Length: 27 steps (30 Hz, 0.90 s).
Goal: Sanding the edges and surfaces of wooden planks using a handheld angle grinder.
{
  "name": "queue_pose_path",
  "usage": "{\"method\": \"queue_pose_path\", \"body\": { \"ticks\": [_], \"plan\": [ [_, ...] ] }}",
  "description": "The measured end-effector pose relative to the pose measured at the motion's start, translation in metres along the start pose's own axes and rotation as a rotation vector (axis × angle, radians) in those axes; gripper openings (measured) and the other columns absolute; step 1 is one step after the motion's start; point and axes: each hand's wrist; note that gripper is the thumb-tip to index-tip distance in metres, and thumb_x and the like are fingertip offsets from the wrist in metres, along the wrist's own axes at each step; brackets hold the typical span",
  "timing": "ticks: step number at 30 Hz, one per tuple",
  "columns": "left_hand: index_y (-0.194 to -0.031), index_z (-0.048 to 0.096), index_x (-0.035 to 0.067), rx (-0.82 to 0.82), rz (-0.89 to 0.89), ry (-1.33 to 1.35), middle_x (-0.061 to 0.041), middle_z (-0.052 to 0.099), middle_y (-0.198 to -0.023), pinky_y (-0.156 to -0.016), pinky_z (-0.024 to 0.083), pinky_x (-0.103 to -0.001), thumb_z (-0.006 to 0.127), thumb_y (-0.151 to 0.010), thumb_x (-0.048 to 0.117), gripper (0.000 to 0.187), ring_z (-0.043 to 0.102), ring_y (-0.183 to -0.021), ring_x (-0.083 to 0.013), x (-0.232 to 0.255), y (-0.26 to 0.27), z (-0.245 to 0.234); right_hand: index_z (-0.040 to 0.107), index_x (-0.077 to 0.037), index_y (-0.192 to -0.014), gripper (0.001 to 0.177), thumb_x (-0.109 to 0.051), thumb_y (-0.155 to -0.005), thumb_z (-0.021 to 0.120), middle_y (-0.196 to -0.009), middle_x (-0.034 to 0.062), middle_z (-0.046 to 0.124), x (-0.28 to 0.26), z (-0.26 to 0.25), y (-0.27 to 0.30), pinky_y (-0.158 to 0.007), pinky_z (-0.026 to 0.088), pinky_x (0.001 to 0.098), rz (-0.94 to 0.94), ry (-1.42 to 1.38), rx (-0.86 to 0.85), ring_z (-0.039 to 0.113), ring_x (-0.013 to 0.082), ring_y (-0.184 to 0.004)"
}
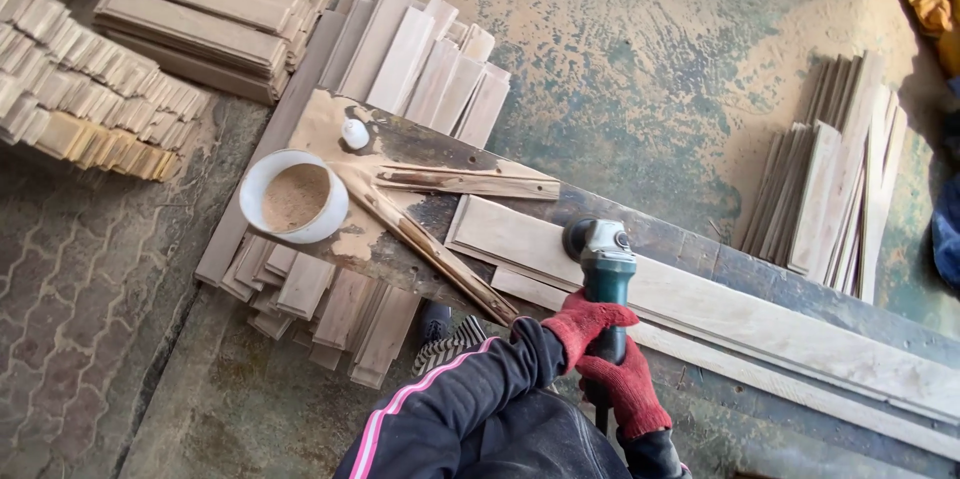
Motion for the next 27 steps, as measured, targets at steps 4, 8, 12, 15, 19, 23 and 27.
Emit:
{"method": "queue_pose_path", "body": {
  "ticks": [4, 8, 12, 15, 19, 23, 27],
  "plan": [
    [-0.111, 0.066, 0.006, -0.111, -0.091, -0.109, -0.010, 0.069, -0.095, -0.075, 0.058, -0.035, 0.082, -0.069, 0.019, 0.047, 0.065, -0.080, -0.0230, -0.022, -0.027, 0.038, 0.060, 0.009, -0.109, 0.040, 0.000, -0.073, 0.077, -0.065, 0.0279, 0.062, 0.024, -0.037, 0.004, -0.042, 0.046, 0.0425, -0.022, -0.100, 0.079, 0.057, 0.0361, -0.047],
    [-0.113, 0.067, 0.004, -0.185, -0.127, -0.213, -0.012, 0.070, -0.097, -0.077, 0.059, -0.036, 0.082, -0.070, 0.023, 0.049, 0.067, -0.082, -0.0241, -0.032, -0.036, 0.063, 0.060, 0.007, -0.116, 0.043, 0.002, -0.076, 0.076, -0.075, 0.0280, 0.064, 0.035, -0.059, 0.005, -0.047, 0.050, 0.0447, 0.023, -0.204, 0.164, 0.063, 0.0390, -0.056],
    [-0.112, 0.065, 0.008, -0.120, -0.159, -0.096, -0.008, 0.069, -0.095, -0.078, 0.057, -0.034, 0.084, -0.066, 0.017, 0.051, 0.065, -0.080, -0.0211, -0.043, -0.056, 0.059, 0.062, 0.007, -0.113, 0.042, 0.000, -0.075, 0.078, -0.068, 0.0267, 0.063, 0.019, -0.053, 0.007, -0.045, 0.049, 0.0423, 0.012, -0.168, 0.121, 0.059, 0.0358, -0.051],
    [-0.115, 0.064, 0.006, -0.113, -0.133, -0.104, -0.012, 0.068, -0.097, -0.079, 0.059, -0.039, 0.081, -0.071, 0.020, 0.049, 0.067, -0.084, -0.0258, -0.011, -0.022, 0.041, 0.059, 0.007, -0.117, 0.050, 0.006, -0.071, 0.079, -0.076, 0.0258, 0.062, 0.006, -0.032, 0.009, -0.046, 0.050, 0.0434, 0.005, -0.130, 0.083, 0.061, 0.0362, -0.056],
    [-0.114, 0.065, 0.005, -0.046, -0.083, -0.057, -0.012, 0.069, -0.095, -0.075, 0.059, -0.038, 0.082, -0.071, 0.020, 0.049, 0.066, -0.080, -0.0245, -0.008, -0.014, 0.011, 0.063, 0.008, -0.117, 0.052, 0.002, -0.070, 0.083, -0.079, 0.0262, 0.066, -0.006, -0.007, 0.010, -0.047, 0.049, 0.0409, 0.026, -0.004, 0.040, 0.062, 0.0346, -0.057],
    [-0.117, 0.065, 0.007, 0.023, -0.063, 0.049, -0.011, 0.069, -0.094, -0.069, 0.059, -0.038, 0.084, -0.068, 0.019, 0.053, 0.067, -0.078, -0.0239, -0.006, -0.010, -0.021, 0.064, 0.006, -0.118, 0.053, 0.002, -0.069, 0.085, -0.079, 0.0245, 0.067, -0.014, 0.023, 0.013, -0.049, 0.049, 0.0390, 0.014, 0.081, -0.028, 0.062, 0.0325, -0.058],
    [-0.112, 0.067, 0.005, 0.050, -0.004, 0.104, -0.011, 0.070, -0.092, -0.069, 0.059, -0.035, 0.083, -0.070, 0.016, 0.047, 0.067, -0.076, -0.0220, 0.010, 0.009, -0.050, 0.061, 0.003, -0.116, 0.055, -0.001, -0.068, 0.088, -0.075, 0.0226, 0.066, -0.018, 0.051, 0.010, -0.046, 0.049, 0.0373, 0.000, 0.150, -0.073, 0.063, 0.0315, -0.055]
  ]
}}
Point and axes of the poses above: each hand's wrist, its own y-axis away from the middle knuckle, its own z-axis out of the palm, x = y × z
